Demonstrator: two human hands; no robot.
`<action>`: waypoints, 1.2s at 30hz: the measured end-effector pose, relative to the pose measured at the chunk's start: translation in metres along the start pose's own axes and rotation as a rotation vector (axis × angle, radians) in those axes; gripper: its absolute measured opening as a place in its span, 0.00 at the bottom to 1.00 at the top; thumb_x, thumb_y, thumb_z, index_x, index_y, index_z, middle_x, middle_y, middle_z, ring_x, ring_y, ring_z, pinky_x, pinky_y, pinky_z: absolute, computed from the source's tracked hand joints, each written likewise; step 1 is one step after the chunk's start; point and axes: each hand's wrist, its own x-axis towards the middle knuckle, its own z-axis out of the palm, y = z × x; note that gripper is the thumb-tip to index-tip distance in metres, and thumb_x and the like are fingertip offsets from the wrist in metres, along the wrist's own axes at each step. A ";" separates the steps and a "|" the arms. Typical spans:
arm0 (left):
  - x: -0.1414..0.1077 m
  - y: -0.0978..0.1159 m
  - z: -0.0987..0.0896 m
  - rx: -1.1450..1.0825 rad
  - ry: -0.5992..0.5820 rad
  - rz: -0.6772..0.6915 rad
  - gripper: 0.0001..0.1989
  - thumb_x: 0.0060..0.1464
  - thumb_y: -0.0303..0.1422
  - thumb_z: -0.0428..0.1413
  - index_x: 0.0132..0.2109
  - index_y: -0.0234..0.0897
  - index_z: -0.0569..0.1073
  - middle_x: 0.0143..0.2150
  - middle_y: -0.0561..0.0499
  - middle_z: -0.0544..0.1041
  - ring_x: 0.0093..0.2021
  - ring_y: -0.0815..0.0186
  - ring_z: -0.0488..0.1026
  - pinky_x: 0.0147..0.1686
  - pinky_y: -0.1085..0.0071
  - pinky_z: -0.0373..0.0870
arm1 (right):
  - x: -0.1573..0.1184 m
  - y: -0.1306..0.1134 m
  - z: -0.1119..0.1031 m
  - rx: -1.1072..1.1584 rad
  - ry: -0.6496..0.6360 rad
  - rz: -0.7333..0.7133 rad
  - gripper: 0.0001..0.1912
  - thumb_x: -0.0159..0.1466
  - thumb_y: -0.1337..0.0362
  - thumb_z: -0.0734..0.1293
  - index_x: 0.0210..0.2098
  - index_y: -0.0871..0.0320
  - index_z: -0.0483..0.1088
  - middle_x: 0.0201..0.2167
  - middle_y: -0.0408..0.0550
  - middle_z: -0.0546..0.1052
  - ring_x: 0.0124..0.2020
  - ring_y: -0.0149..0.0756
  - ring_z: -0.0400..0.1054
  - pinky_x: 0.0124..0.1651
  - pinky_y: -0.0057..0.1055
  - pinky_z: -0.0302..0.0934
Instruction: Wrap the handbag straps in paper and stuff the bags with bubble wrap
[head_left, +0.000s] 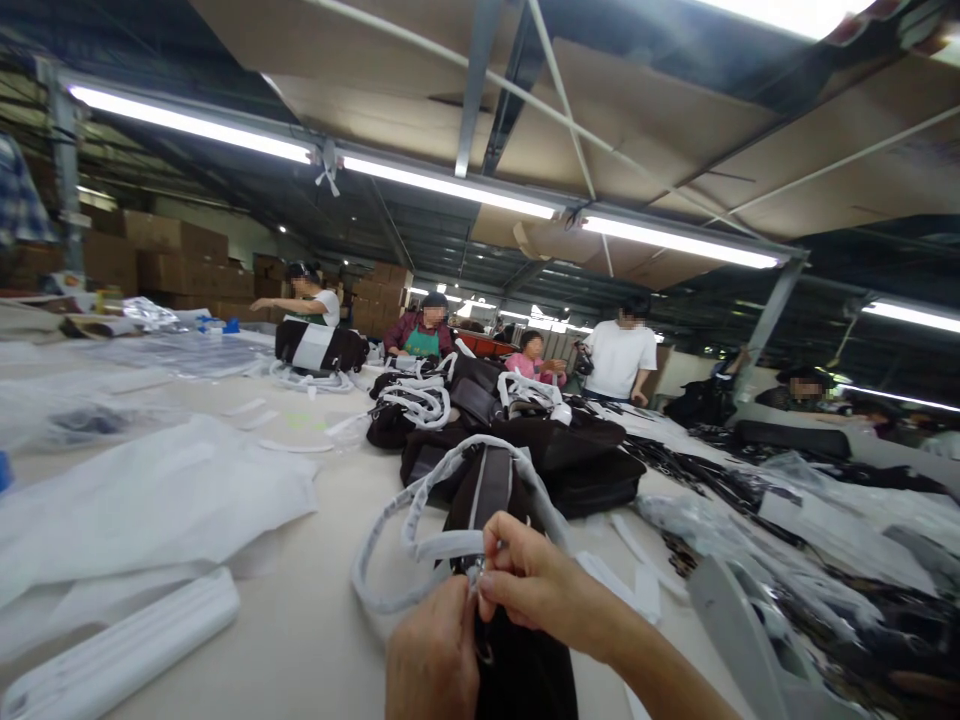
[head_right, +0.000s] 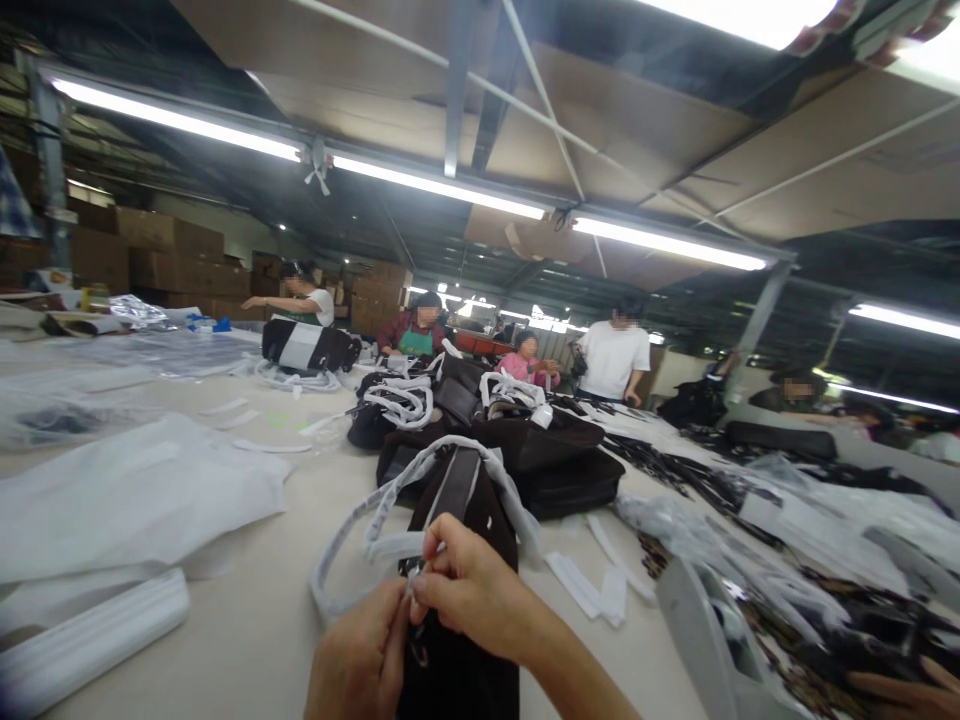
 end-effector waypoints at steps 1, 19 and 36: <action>0.000 0.001 0.001 0.010 0.036 0.003 0.17 0.69 0.30 0.41 0.33 0.42 0.69 0.24 0.55 0.74 0.23 0.67 0.73 0.23 0.72 0.62 | -0.001 -0.002 -0.001 -0.001 -0.012 0.004 0.13 0.57 0.63 0.67 0.34 0.54 0.55 0.20 0.34 0.72 0.15 0.19 0.49 0.18 0.20 0.41; -0.004 0.007 0.009 0.041 0.096 -0.133 0.19 0.72 0.41 0.37 0.58 0.36 0.63 0.26 0.53 0.79 0.20 0.64 0.76 0.19 0.73 0.65 | -0.018 -0.001 -0.016 0.441 -0.166 0.118 0.17 0.51 0.65 0.69 0.35 0.53 0.57 0.17 0.32 0.63 0.14 0.20 0.44 0.15 0.20 0.33; 0.013 0.015 0.001 0.091 0.165 0.257 0.13 0.70 0.30 0.40 0.46 0.36 0.68 0.25 0.54 0.77 0.21 0.68 0.76 0.22 0.77 0.71 | -0.034 0.004 -0.012 0.388 -0.073 0.214 0.16 0.51 0.64 0.67 0.34 0.53 0.55 0.19 0.32 0.68 0.12 0.17 0.43 0.17 0.23 0.32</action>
